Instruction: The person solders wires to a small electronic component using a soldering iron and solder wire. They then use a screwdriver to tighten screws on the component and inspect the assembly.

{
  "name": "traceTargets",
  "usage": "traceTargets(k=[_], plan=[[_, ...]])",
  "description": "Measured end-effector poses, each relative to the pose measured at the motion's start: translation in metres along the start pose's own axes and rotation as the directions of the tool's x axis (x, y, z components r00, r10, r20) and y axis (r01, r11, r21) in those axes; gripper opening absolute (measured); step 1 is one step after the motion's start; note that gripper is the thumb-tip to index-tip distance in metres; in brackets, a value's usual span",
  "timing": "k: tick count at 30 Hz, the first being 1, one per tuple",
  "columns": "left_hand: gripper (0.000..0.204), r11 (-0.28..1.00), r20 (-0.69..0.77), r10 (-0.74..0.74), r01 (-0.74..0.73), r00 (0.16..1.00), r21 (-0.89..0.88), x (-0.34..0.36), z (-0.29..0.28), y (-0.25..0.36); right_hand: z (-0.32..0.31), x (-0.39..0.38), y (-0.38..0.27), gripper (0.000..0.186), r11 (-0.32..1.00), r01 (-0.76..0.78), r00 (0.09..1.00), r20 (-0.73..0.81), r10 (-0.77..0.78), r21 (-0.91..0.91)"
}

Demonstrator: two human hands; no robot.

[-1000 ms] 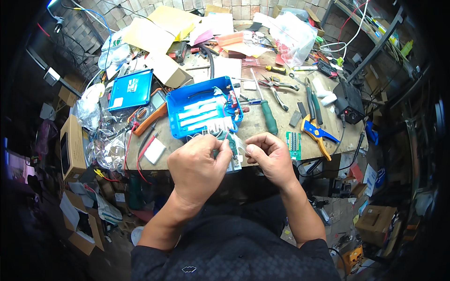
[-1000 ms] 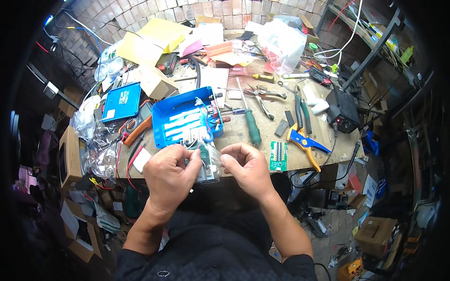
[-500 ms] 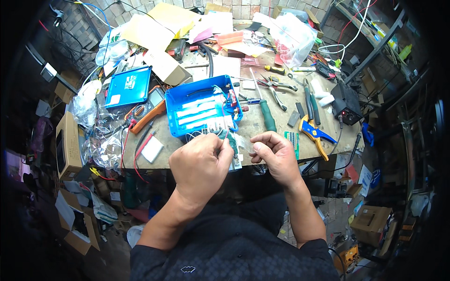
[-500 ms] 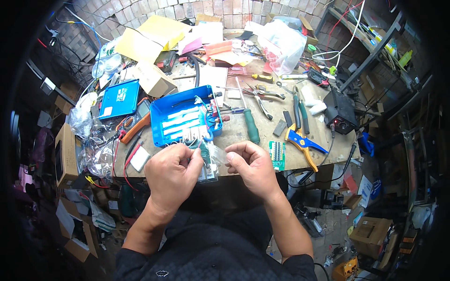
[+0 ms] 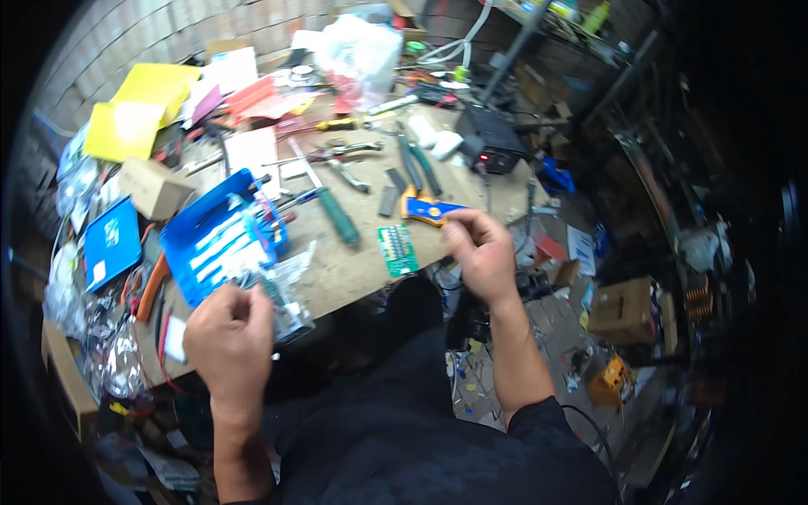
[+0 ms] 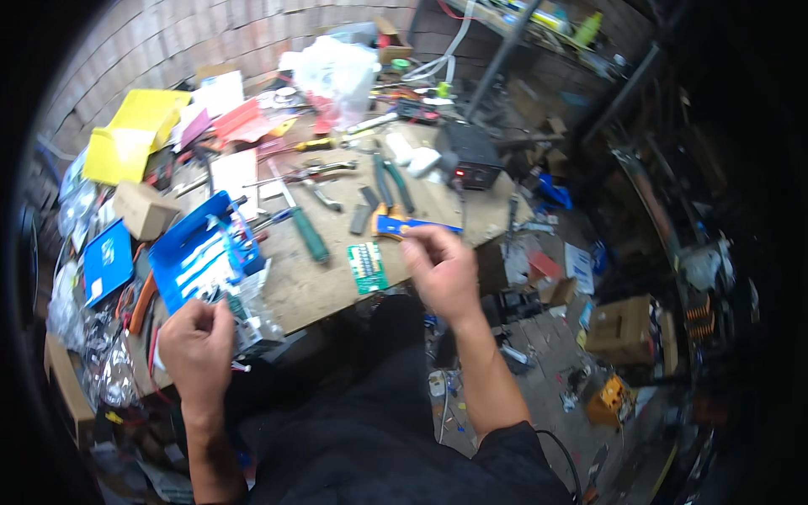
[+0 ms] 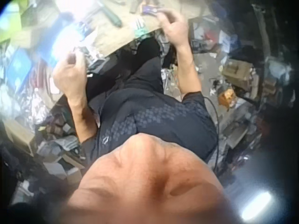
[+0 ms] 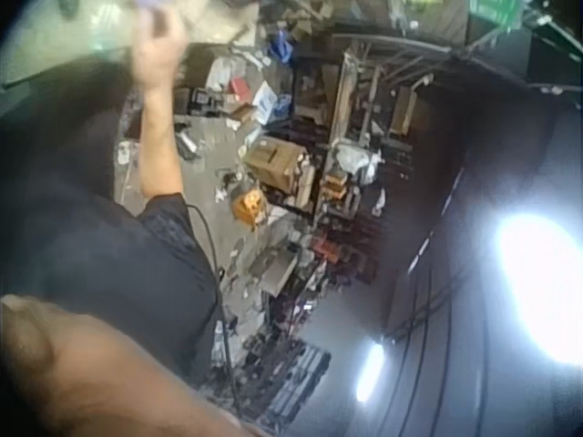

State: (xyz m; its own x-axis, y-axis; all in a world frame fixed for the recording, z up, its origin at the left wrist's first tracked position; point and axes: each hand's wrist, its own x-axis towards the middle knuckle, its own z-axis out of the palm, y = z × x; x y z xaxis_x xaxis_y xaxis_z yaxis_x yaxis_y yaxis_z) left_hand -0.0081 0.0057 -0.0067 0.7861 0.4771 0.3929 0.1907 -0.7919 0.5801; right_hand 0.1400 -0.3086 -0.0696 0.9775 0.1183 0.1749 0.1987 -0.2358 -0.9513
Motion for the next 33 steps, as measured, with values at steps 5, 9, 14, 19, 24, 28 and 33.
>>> traceTargets(k=[5,9,14,19,24,28,33], plan=[[0.026,0.997,0.028,-0.037,0.039,0.999,-0.066,-0.001,0.001,0.000,-0.137,0.047,0.075,0.033,0.800,-0.222,0.814,-0.558,-0.163,-0.557],[0.027,0.996,0.023,0.091,-0.091,0.996,0.019,0.003,-0.003,-0.004,-0.207,0.069,0.177,0.066,0.580,-0.404,0.855,-0.518,-0.037,-0.707],[0.020,0.996,-0.014,0.085,-0.086,0.996,-0.039,0.003,-0.001,-0.004,-0.232,0.086,0.226,0.046,0.821,-0.276,0.903,-0.429,0.042,-0.500],[0.019,0.996,-0.015,0.061,-0.062,0.998,-0.066,0.000,-0.004,-0.007,-0.207,0.064,0.159,0.035,0.967,-0.251,0.910,-0.331,0.249,0.040],[0.020,0.993,-0.019,0.099,-0.100,0.995,-0.067,0.003,-0.002,-0.012,-0.199,0.021,0.067,0.041,0.805,0.056,0.957,-0.261,0.125,0.591],[0.020,0.993,-0.006,0.083,-0.083,0.997,-0.080,0.003,-0.001,-0.012,-0.153,0.015,-0.009,0.045,0.768,0.342,0.926,-0.335,-0.176,0.541],[0.020,0.993,-0.003,0.074,-0.074,0.997,-0.087,0.004,0.000,-0.012,-0.104,0.028,-0.077,0.043,0.788,0.615,0.770,-0.210,-0.602,-0.004]])
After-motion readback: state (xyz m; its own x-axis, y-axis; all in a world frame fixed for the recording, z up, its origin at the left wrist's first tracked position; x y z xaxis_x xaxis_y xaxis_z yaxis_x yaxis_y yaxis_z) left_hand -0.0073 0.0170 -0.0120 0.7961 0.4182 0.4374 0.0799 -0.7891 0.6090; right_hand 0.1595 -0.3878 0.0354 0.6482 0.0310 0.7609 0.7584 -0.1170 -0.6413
